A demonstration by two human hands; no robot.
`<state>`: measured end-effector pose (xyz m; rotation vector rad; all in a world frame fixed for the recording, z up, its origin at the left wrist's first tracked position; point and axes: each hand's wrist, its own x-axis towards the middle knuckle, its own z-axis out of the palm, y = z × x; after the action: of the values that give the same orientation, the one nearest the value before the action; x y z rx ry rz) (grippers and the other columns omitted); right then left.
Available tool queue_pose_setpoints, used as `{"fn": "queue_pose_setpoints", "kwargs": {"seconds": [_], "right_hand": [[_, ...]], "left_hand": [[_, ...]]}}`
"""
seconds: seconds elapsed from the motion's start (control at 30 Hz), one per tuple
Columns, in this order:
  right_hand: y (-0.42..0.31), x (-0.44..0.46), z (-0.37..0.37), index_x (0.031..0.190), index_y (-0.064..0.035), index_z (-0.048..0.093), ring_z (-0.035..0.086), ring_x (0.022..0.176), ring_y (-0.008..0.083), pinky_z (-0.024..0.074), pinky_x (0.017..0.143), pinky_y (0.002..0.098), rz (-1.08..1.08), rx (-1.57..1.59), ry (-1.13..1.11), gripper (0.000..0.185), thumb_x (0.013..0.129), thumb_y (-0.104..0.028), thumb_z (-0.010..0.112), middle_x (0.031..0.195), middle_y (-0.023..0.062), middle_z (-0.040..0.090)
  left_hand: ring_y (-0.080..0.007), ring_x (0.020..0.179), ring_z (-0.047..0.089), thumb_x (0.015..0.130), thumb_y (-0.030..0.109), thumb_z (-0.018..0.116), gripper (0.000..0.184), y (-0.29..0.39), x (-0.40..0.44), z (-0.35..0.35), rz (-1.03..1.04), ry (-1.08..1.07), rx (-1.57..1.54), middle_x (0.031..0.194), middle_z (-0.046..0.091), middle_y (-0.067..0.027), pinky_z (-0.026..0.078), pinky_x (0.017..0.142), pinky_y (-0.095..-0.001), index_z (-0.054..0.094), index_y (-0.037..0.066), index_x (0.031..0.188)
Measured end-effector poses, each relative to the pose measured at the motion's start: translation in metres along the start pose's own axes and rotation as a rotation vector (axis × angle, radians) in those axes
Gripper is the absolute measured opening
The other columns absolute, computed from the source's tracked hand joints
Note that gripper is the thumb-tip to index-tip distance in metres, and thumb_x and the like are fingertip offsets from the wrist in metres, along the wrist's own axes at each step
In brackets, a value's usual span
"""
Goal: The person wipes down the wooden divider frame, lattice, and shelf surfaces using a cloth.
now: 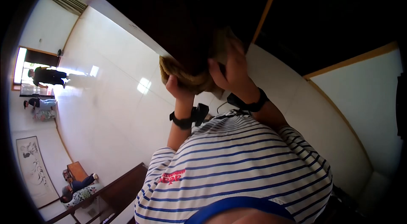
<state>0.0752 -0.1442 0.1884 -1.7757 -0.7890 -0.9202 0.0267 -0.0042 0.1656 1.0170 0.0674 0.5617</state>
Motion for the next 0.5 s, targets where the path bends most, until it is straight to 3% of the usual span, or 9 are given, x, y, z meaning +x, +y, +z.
{"fn": "queue_pose_setpoints", "kwargs": {"seconds": [0.13,0.27,0.43,0.5], "right_hand": [[-0.007,-0.008,0.002,0.115,0.0109,0.045,0.052,0.094,0.0363,0.0433,0.081,0.0400,-0.016,-0.031,0.021,0.045,0.076,-0.010,0.058,0.103,0.0245,0.054],[-0.005,-0.016,-0.002,0.115,0.0108,0.045,0.052,0.094,0.0368,0.0433,0.081,0.0409,0.041,-0.029,-0.016,0.046,0.076,-0.011,0.058,0.103,0.0250,0.054],[0.000,-0.018,-0.003,0.116,0.0111,0.044,0.049,0.102,0.0405,0.0409,0.086,0.0433,0.006,-0.005,-0.045,0.046,0.079,-0.014,0.056,0.112,0.0281,0.049],[0.010,-0.025,0.003,0.116,0.0104,0.044,0.048,0.101,0.0411,0.0396,0.087,0.0453,0.025,-0.007,-0.067,0.048,0.078,-0.017,0.056,0.113,0.0283,0.048]], "left_hand": [[-0.0262,0.112,0.048,0.081,0.037,0.034,0.058,-0.006,0.001,-0.002,-0.017,0.067,0.067,0.123,0.049,-0.0142,0.039,0.096,-0.0378,0.040,0.000,0.125],[-0.0262,0.112,0.049,0.083,0.041,0.030,0.059,-0.012,0.000,-0.007,0.026,0.037,0.075,0.123,0.049,-0.0143,0.040,0.096,-0.0372,0.041,0.000,0.124],[-0.0256,0.110,0.051,0.085,0.036,0.030,0.054,-0.025,0.001,-0.020,0.053,-0.025,0.041,0.122,0.050,-0.0143,0.041,0.095,-0.0364,0.041,0.000,0.124],[-0.0204,0.109,0.050,0.090,0.032,0.024,0.048,-0.030,0.002,-0.023,0.077,0.006,0.181,0.118,0.051,-0.0118,0.040,0.093,-0.0339,0.044,-0.001,0.118]]}}
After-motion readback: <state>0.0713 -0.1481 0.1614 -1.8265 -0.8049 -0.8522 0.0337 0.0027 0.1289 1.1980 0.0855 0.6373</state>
